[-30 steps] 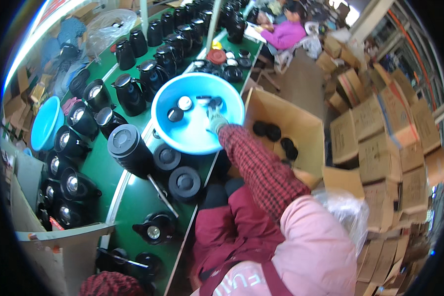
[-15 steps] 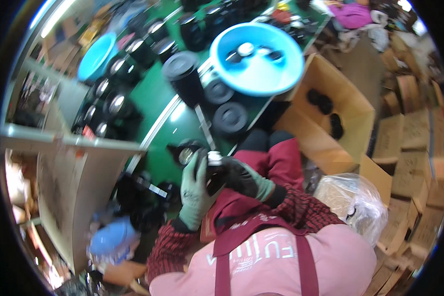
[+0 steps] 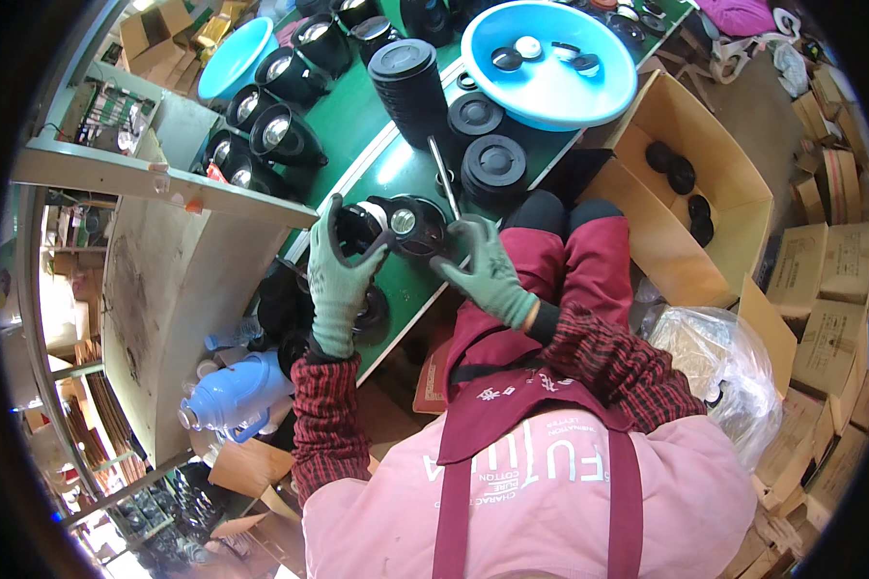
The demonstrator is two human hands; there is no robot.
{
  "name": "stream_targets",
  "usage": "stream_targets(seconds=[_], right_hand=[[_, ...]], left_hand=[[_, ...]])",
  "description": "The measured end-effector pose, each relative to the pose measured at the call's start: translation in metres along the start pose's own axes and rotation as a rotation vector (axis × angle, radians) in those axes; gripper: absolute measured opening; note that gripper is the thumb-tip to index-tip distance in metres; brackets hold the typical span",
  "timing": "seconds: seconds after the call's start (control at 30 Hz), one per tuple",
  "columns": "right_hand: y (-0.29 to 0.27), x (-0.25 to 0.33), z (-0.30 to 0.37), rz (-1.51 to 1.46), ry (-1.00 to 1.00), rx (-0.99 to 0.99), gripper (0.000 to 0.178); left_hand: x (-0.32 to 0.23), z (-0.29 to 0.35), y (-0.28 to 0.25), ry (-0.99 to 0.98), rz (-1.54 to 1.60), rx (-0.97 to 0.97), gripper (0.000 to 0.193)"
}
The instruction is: The person assembles black cylindrical kitchenware by inserting white circular inserts into the tops and securing black lids. They handle each unit one at a time, placing finished items into a cardboard box.
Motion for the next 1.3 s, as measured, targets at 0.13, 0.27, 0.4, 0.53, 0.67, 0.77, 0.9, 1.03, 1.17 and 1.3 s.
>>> stream_targets(seconds=[0.13,0.27,0.4,0.53,0.67,0.77,0.9,1.03,1.17,1.3], right_hand=[[0.032,-0.013,-0.017,0.072,0.014,0.125,0.043],[0.052,-0.026,-0.022,0.217,-0.14,0.134,0.04],[0.055,-0.042,-0.025,0.071,0.054,0.3,0.047],[-0.004,-0.007,-0.041,-0.087,-0.064,0.052,0.055],[0.028,0.005,-0.061,0.181,-0.276,0.218,0.074],[0.048,0.011,-0.072,0.345,-0.316,0.422,0.069],[0.056,0.021,-0.078,0.405,-0.334,0.524,0.049],[0.051,0.021,-0.081,0.242,-0.262,0.486,0.037],[0.058,0.002,-0.087,-0.093,-0.091,0.494,0.032],[0.051,-0.017,-0.095,-0.936,0.527,0.532,0.026]], left_hand=[[-0.023,-0.033,0.04,0.091,-0.237,0.213,0.083],[-0.026,-0.044,0.065,0.111,-0.408,0.367,0.078],[-0.005,-0.068,0.057,0.005,-0.214,0.331,0.052],[0.008,-0.064,0.019,-0.109,0.131,0.018,0.046],[0.113,-0.024,0.015,-0.478,0.492,-0.048,0.043],[0.099,0.009,0.008,-0.542,0.639,0.022,0.038],[0.111,0.049,0.001,-0.532,0.601,-0.057,0.039],[0.079,0.05,0.005,-0.534,0.661,-0.05,0.04],[0.079,0.043,0.015,-0.513,0.737,0.054,0.042],[0.074,0.038,0.014,-0.504,0.597,0.003,0.046]])
Point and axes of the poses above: each hand's wrist, its own z-axis away from the middle knuckle, its own y-axis out of the palm, x = y × z, the point moved 7 cm from there along -z, towards the middle knuckle, and after that the axes turned 7 degrees about -x, right-handed, at the moved point
